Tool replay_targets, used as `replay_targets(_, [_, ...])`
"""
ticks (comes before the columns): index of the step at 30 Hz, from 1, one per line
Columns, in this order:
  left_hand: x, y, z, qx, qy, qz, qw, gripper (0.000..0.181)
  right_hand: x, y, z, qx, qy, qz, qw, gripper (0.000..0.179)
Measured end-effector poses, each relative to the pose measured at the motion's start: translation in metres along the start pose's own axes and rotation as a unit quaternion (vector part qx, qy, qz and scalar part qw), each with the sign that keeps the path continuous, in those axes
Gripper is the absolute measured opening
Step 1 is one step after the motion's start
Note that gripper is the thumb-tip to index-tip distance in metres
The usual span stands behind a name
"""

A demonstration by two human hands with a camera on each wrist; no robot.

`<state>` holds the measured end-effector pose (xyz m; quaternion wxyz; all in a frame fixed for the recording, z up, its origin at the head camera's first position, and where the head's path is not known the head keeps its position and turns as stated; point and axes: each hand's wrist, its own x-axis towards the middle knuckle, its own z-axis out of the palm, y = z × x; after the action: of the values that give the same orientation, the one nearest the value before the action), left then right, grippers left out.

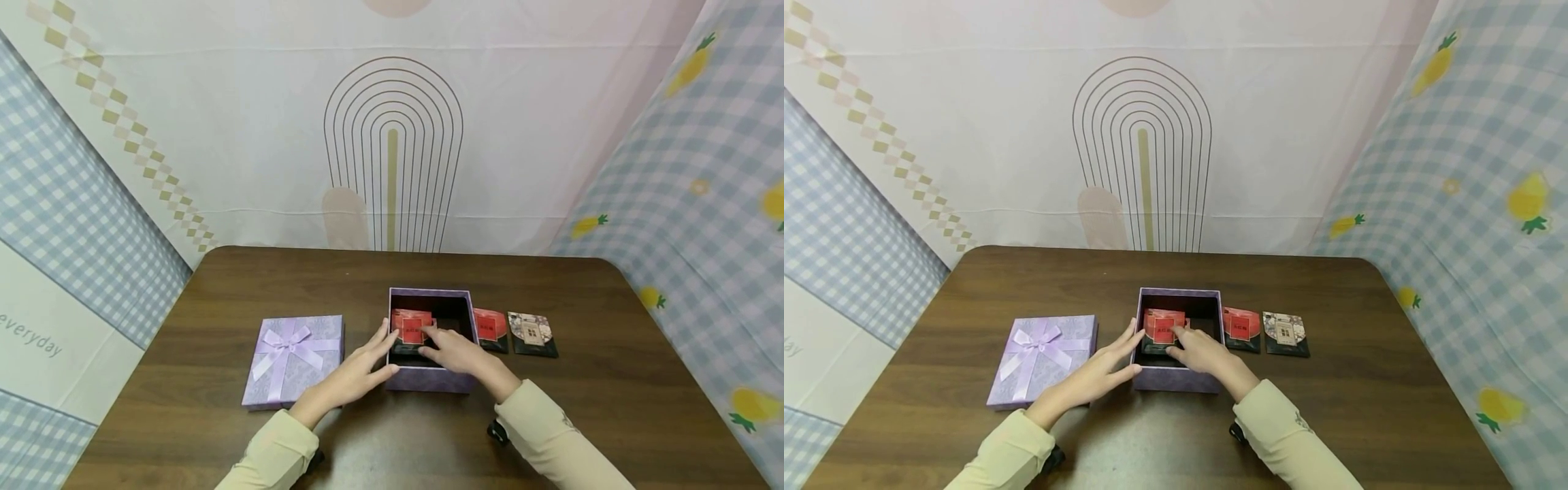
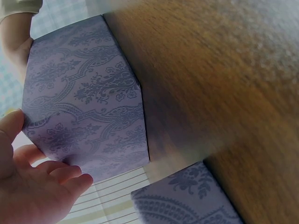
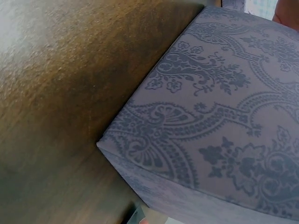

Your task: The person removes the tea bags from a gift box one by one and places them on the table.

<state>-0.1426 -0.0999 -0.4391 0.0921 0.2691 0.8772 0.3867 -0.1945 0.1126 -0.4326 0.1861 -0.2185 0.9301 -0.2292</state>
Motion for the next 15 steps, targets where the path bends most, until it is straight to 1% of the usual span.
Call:
replay_targets(5, [0.0003, -0.0001, 0.0001, -0.001, -0.001, 0.0, 1.0, 0.061, 0.0017, 0.001, 0.0001, 0.004, -0.03, 0.006, 0.9995, 0.048])
replay_targets(8, [0.0003, -0.0001, 0.0001, -0.001, -0.002, 0.0, 1.0, 0.061, 0.0019, 0.0015, 0.0001, 0.008, -0.038, 0.008, 0.9992, 0.049])
replay_targets(12, [0.0001, 0.0002, -0.0001, -0.001, -0.002, -0.001, 1.0, 0.061, 0.0019, 0.0025, -0.0001, 0.017, -0.029, -0.004, 0.9994, 0.049])
replay_targets(15, [-0.0001, 0.0002, -0.0003, -0.003, -0.001, -0.001, 1.0, 0.061, 0.0017, 0.0025, -0.0004, 0.026, -0.008, -0.015, 0.9995, 0.047])
